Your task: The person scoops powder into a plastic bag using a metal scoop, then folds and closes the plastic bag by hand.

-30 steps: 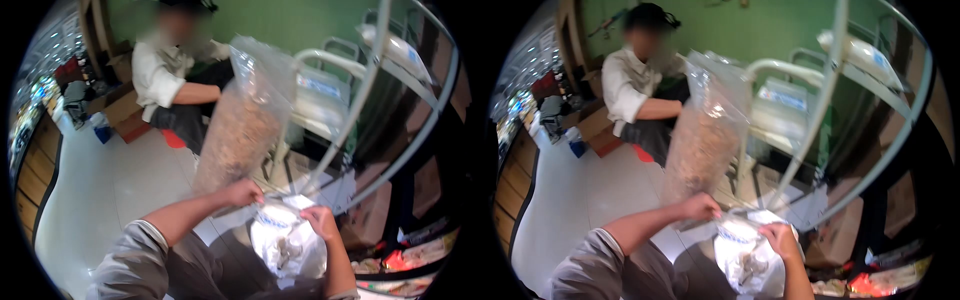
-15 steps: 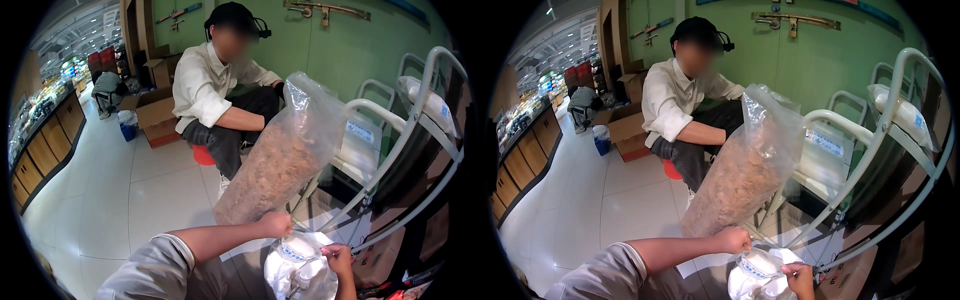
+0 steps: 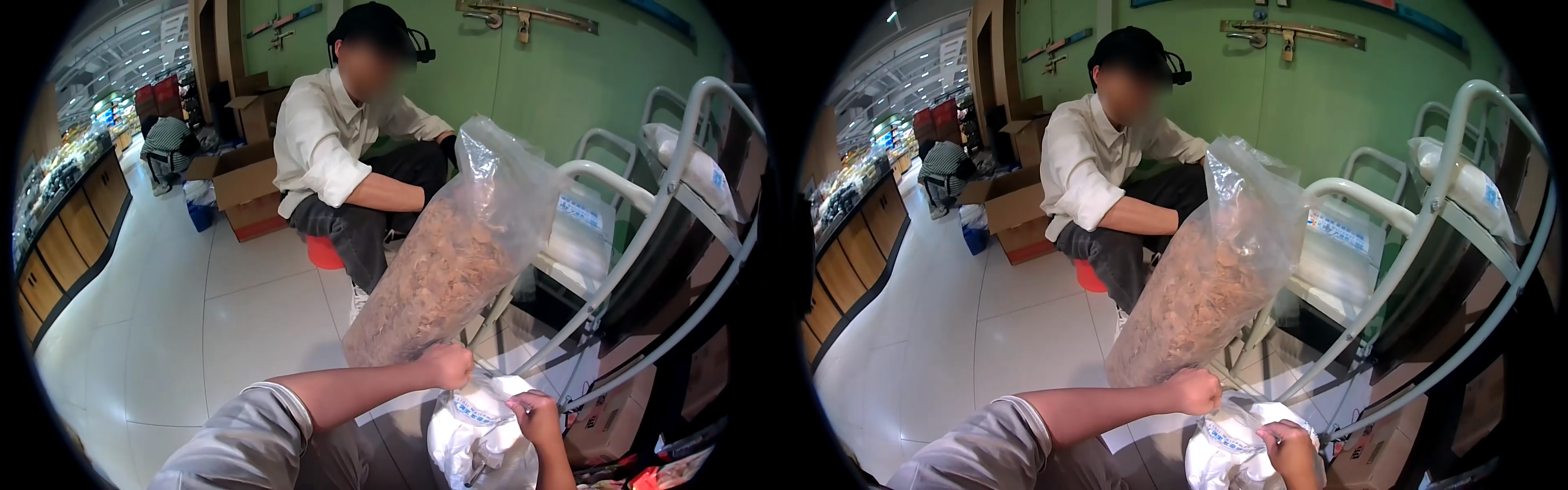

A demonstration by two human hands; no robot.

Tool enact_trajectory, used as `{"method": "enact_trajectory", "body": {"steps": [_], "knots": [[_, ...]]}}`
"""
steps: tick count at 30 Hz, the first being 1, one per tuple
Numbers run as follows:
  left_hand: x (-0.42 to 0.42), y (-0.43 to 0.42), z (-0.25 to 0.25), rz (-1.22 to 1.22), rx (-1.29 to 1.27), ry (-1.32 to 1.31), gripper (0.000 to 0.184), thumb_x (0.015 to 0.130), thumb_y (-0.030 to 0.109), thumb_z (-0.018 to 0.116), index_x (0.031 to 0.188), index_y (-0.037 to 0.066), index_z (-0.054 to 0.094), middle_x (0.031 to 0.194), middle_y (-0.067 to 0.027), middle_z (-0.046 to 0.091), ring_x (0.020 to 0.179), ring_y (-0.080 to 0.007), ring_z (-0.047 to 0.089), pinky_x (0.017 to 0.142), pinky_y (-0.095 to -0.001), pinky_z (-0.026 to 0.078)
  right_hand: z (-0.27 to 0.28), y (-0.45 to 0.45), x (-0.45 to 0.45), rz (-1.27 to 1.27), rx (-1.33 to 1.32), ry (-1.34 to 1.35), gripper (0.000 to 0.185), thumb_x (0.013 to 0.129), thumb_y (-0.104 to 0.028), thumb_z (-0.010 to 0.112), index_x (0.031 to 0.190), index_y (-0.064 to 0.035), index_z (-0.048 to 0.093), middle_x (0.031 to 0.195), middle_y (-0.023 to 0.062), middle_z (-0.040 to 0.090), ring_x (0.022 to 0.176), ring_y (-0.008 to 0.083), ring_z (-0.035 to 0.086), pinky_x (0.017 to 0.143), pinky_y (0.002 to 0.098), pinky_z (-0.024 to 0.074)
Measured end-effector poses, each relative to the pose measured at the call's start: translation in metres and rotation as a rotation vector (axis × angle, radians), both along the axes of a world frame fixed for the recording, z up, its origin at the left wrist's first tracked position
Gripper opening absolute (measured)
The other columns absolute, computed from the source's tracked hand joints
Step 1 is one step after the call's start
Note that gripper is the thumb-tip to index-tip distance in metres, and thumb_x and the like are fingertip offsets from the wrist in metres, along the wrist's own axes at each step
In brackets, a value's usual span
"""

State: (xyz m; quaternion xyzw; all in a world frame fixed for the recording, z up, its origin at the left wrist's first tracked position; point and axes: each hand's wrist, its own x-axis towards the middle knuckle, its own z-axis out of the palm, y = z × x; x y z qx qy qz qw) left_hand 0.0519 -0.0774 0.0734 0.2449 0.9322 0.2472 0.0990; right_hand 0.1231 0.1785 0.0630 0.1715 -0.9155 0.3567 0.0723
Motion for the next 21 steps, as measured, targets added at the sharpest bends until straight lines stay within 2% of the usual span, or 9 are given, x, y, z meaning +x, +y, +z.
{"method": "enact_trajectory", "body": {"steps": [2, 5, 7, 9, 12, 18, 20, 21], "knots": [[0.002, 0.001, 0.011, -0.026, -0.063, -0.017, 0.015, 0.072, 0.018, 0.065, 0.080, 0.008, 0.073, 0.082, -0.0164, 0.069, 0.084, -0.0351, 0.067, 0.076, -0.0457, 0.053, 0.004, -0.002, 0.003, 0.006, -0.022, -0.009, 0.012, 0.079, -0.016, 0.073, 0.081, -0.0041, 0.071, 0.076, 0.0159, 0.066, 0.067, 0.0341, 0.062, 0.060, 0.0379, 0.0493], [0.006, 0.005, 0.028, -0.085, -0.199, -0.054, 0.018, 0.072, 0.021, 0.067, 0.083, 0.008, 0.073, 0.082, -0.0164, 0.069, 0.084, -0.0349, 0.067, 0.076, -0.0455, 0.052, -0.006, -0.005, 0.001, 0.062, -0.061, 0.130, 0.011, 0.079, -0.014, 0.072, 0.080, -0.0032, 0.070, 0.070, 0.0161, 0.063, 0.064, 0.0337, 0.062, 0.058, 0.0387, 0.0481], [0.011, 0.009, 0.031, -0.118, -0.270, -0.073, 0.021, 0.071, 0.022, 0.068, 0.086, 0.008, 0.073, 0.083, -0.0170, 0.069, 0.086, -0.0350, 0.067, 0.077, -0.0457, 0.052, -0.005, -0.006, 0.003, 0.058, -0.046, 0.117, 0.012, 0.079, -0.014, 0.072, 0.079, -0.0026, 0.069, 0.068, 0.0164, 0.062, 0.062, 0.0337, 0.061, 0.057, 0.0392, 0.0474], [0.017, 0.011, 0.030, -0.184, -0.138, -0.041, 0.029, 0.073, 0.026, 0.072, 0.096, 0.008, 0.071, 0.090, -0.0172, 0.069, 0.091, -0.0341, 0.066, 0.080, -0.0445, 0.051, -0.001, -0.008, 0.005, 0.051, -0.032, 0.105, 0.013, 0.079, -0.014, 0.072, 0.078, -0.0021, 0.068, 0.067, 0.0167, 0.061, 0.061, 0.0337, 0.061, 0.056, 0.0396, 0.0468], [0.015, 0.016, 0.027, -0.209, -0.151, -0.075, 0.040, 0.073, 0.032, 0.076, 0.105, 0.009, 0.069, 0.097, -0.0154, 0.069, 0.096, -0.0331, 0.065, 0.083, -0.0430, 0.050, 0.004, -0.008, 0.007, 0.034, -0.035, 0.065, 0.014, 0.080, -0.015, 0.072, 0.077, -0.0021, 0.067, 0.065, 0.0169, 0.060, 0.058, 0.0343, 0.060, 0.054, 0.0400, 0.0460], [0.011, 0.012, 0.010, -0.246, 0.026, 0.009, 0.046, 0.071, 0.036, 0.078, 0.109, 0.011, 0.069, 0.103, -0.0119, 0.069, 0.099, -0.0324, 0.064, 0.083, -0.0430, 0.050, -0.003, -0.003, 0.005, 0.060, -0.060, 0.050, 0.015, 0.081, -0.017, 0.072, 0.078, -0.0023, 0.068, 0.068, 0.0179, 0.062, 0.061, 0.0366, 0.060, 0.056, 0.0408, 0.0470], [0.011, 0.014, 0.010, -0.272, 0.059, 0.021, 0.045, 0.072, 0.036, 0.077, 0.110, 0.012, 0.068, 0.104, -0.0115, 0.068, 0.100, -0.0321, 0.064, 0.082, -0.0427, 0.050, 0.000, -0.003, 0.004, 0.069, -0.015, 0.017, 0.013, 0.079, -0.013, 0.074, 0.082, -0.0004, 0.070, 0.070, 0.0184, 0.065, 0.060, 0.0296, 0.064, 0.058, 0.0334, 0.0492], [0.012, 0.016, 0.010, -0.296, 0.093, 0.034, 0.045, 0.073, 0.035, 0.077, 0.110, 0.013, 0.068, 0.105, -0.0111, 0.068, 0.101, -0.0317, 0.063, 0.082, -0.0424, 0.050, 0.002, -0.004, 0.003, 0.068, -0.014, 0.016, 0.013, 0.079, -0.013, 0.074, 0.082, -0.0004, 0.070, 0.070, 0.0184, 0.065, 0.060, 0.0296, 0.064, 0.058, 0.0334, 0.0492]]}}
